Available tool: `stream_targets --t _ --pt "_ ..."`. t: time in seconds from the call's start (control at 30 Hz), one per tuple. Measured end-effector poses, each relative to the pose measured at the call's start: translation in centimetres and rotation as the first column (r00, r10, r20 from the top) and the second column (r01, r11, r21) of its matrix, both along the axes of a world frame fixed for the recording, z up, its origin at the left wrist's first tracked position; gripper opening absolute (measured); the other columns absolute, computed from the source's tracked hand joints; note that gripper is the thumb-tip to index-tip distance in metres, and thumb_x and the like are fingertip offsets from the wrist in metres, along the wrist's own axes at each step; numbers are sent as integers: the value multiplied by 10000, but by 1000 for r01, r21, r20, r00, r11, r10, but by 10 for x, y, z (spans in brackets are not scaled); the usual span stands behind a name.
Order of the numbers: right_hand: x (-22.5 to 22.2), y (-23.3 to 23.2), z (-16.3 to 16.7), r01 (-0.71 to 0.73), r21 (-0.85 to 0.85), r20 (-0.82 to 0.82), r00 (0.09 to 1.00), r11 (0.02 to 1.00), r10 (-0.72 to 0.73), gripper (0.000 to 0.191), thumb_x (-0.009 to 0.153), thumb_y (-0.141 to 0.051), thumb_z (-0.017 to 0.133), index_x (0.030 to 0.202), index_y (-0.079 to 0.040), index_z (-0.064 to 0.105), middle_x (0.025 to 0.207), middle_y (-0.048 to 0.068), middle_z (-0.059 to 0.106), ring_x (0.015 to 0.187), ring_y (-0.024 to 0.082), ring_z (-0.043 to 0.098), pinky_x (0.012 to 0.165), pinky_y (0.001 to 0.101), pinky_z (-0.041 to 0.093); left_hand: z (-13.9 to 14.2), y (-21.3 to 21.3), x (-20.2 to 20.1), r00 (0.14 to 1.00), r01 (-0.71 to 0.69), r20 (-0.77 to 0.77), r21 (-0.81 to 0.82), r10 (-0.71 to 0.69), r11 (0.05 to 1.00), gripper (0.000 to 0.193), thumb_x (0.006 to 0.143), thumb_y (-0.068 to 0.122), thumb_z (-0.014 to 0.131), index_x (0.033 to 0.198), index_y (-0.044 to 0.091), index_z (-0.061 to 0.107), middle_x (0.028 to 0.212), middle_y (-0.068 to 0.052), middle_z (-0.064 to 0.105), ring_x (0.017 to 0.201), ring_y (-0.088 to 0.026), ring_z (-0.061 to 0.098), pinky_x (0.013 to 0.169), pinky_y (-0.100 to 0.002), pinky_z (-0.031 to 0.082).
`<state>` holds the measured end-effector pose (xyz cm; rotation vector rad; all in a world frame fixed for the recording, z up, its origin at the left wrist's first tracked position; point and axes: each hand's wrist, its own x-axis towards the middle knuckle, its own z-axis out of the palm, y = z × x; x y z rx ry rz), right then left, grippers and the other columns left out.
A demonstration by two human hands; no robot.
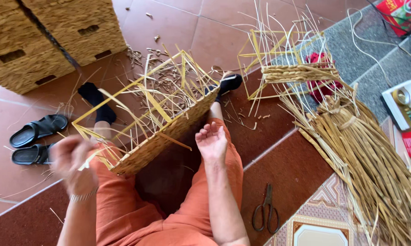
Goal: The person sits on the floor weaving dried straw strips into a rectangular bamboo basket frame, tucking and tightening strips along the frame and trimming excess ends with scissors. Finished woven baskets and bundles of straw sit nearby on the floor.
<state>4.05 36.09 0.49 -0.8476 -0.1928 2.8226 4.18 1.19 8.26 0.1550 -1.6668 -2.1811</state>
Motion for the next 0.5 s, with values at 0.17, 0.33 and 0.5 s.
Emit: stream_targets --t 0.17,0.33,0.5 --pt "-8 -13 -1 95 -27 -1 996 995 -95 431 1068 -462 429 948 -135 683 867 68 666 753 219 579 731 414 514 50 15 75 881 -273 -473 -539 -18 797 189 881 -26 714 1005 58 598 1002 -67 629 864 -230 606 791 -348 520" --pt "-4 -33 -1 131 78 94 986 988 -138 364 1069 -453 463 988 -162 665 855 34 658 749 198 575 730 406 511 52 99 87 704 345 -178 -760 -687 551 328 791 -58 751 1099 23 671 1041 -129 633 878 -306 640 736 -384 547" --pt "8 -41 2 93 131 172 978 987 -115 323 1056 -460 499 1010 -182 656 870 1 658 771 172 578 770 393 512 21 154 74 689 382 -91 -798 -719 466 428 753 -99 659 1175 -37 632 1155 -214 611 1045 -391 584 862 -438 539"
